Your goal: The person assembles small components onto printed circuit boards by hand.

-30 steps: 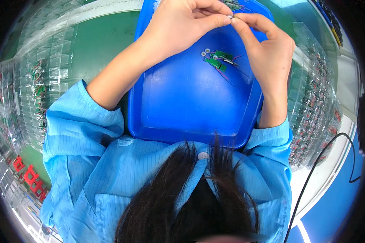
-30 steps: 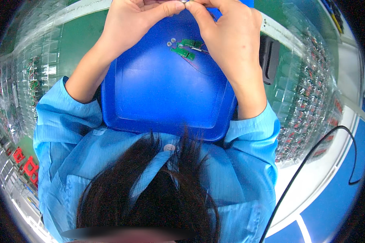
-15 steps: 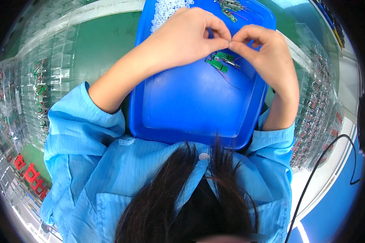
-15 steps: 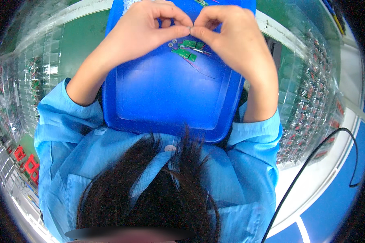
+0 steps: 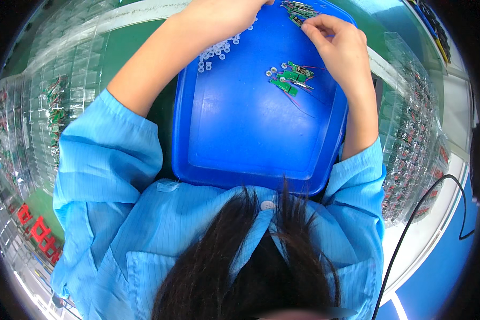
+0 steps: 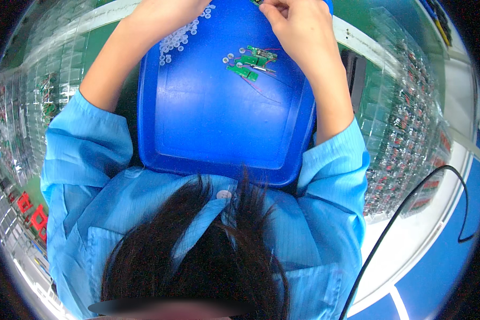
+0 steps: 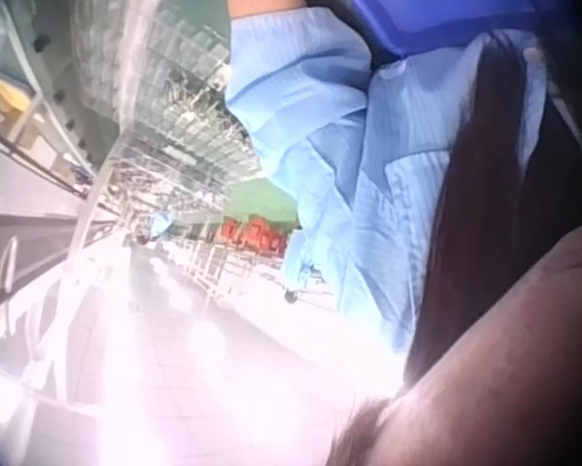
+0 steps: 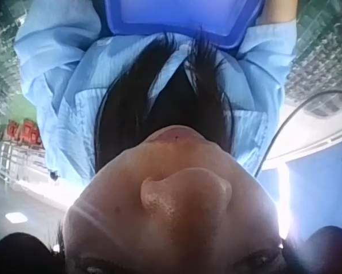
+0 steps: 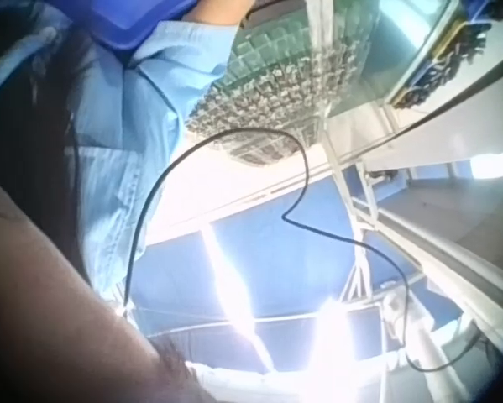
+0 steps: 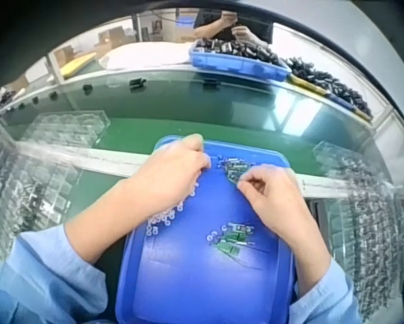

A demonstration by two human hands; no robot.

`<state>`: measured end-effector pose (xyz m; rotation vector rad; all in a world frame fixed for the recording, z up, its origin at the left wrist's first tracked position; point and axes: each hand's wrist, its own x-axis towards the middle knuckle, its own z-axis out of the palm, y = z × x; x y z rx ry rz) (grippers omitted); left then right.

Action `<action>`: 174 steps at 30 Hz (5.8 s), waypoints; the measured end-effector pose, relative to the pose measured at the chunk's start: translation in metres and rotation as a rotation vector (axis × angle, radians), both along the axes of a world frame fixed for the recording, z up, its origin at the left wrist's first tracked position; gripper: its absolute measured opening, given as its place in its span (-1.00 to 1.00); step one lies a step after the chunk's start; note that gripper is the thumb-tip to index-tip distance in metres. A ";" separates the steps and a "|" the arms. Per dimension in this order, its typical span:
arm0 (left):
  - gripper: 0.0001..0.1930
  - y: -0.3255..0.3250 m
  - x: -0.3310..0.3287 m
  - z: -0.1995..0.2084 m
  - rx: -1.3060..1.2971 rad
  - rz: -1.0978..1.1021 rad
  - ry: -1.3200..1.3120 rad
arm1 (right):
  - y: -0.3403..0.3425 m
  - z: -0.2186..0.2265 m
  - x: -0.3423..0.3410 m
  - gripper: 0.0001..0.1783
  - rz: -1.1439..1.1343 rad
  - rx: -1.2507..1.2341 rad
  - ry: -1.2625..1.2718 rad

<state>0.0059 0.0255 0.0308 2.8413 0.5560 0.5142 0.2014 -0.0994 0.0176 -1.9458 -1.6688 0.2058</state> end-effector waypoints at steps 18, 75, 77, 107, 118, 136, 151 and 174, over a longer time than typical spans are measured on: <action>-0.81 -0.035 -0.001 0.013 -0.885 0.191 -0.223 | -0.009 0.026 -0.032 -0.87 -0.097 0.024 0.263; -0.81 -0.044 -0.005 -0.023 -1.317 0.005 -0.516 | -0.016 0.013 -0.007 -0.90 0.094 0.154 0.391; -0.80 -0.039 -0.004 -0.028 -1.415 0.008 -0.552 | -0.016 0.014 -0.003 -0.91 0.101 0.041 0.624; -0.79 -0.037 0.001 -0.039 -1.058 -0.063 -0.647 | -0.024 0.028 -0.043 -0.93 0.103 0.320 -0.096; -0.81 -0.036 0.002 -0.044 -1.156 -0.232 -0.773 | -0.027 0.021 -0.035 -0.85 0.115 0.296 -0.009; -0.82 -0.028 -0.007 -0.027 -1.558 -0.091 -0.482 | -0.021 0.017 -0.020 -0.82 0.101 0.144 0.572; -0.86 -0.021 -0.042 0.022 -0.666 0.253 -0.100 | -0.019 0.007 -0.002 -0.80 0.320 -0.178 0.202; -0.83 -0.022 -0.016 -0.018 0.063 0.058 -0.105 | 0.041 0.011 -0.019 -0.84 0.143 0.156 -0.362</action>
